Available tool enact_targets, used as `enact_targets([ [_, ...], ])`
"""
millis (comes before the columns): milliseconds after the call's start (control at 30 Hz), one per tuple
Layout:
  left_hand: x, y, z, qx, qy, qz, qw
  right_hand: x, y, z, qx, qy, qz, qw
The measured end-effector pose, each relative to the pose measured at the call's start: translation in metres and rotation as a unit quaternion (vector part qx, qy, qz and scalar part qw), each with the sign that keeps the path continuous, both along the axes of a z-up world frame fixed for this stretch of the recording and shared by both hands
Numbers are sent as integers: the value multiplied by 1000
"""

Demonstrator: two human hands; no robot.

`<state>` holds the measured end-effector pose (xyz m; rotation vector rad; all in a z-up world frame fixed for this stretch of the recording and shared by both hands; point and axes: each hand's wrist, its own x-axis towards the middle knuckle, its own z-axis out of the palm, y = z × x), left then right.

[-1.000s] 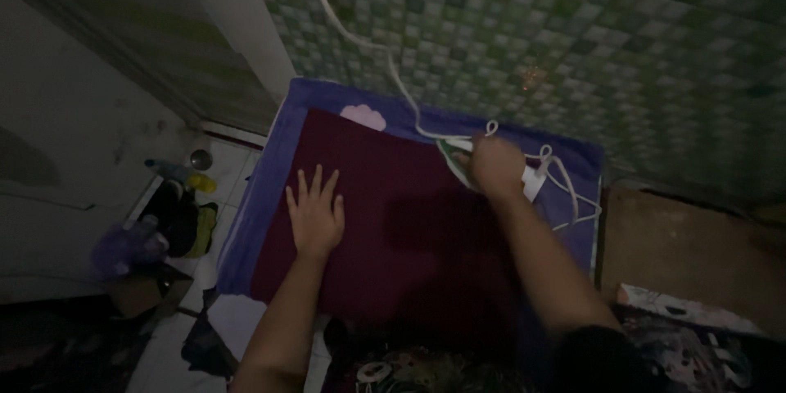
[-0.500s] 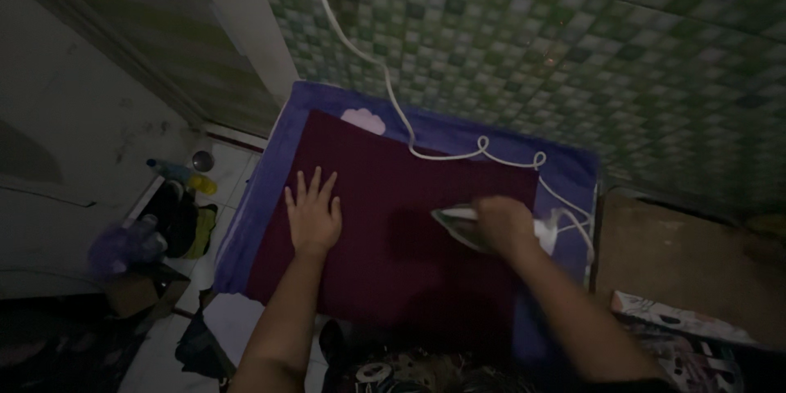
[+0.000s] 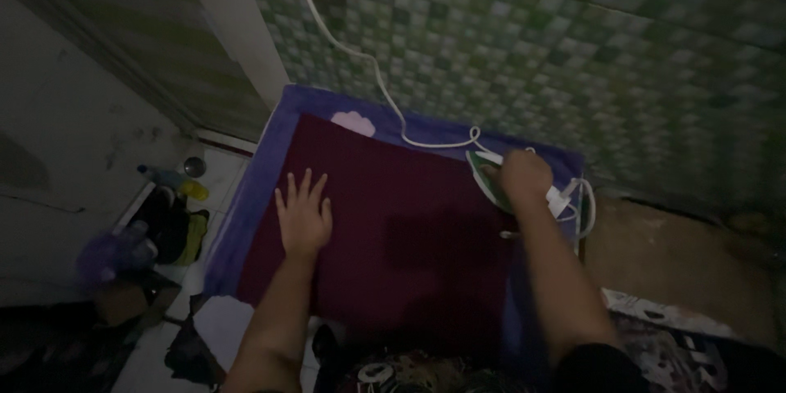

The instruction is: The person picks up a shirt and lays it flat on a board, smoothing the fabric by hand before pressing it with an iron. They repeat this for another section of the shirt.

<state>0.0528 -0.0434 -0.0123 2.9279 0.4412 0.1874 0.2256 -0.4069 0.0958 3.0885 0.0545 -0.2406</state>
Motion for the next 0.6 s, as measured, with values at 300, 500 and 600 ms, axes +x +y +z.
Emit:
enact_targets([
  [300, 3, 2, -8, -8, 11, 11, 1000, -71, 6, 9, 11, 96, 143, 985],
  [500, 1, 2, -7, -43, 7, 13, 999, -61, 36, 7, 23, 38, 139, 989],
  [600, 0, 3, -7, -37, -29, 2, 999, -36, 52, 11, 17, 22, 92, 995],
])
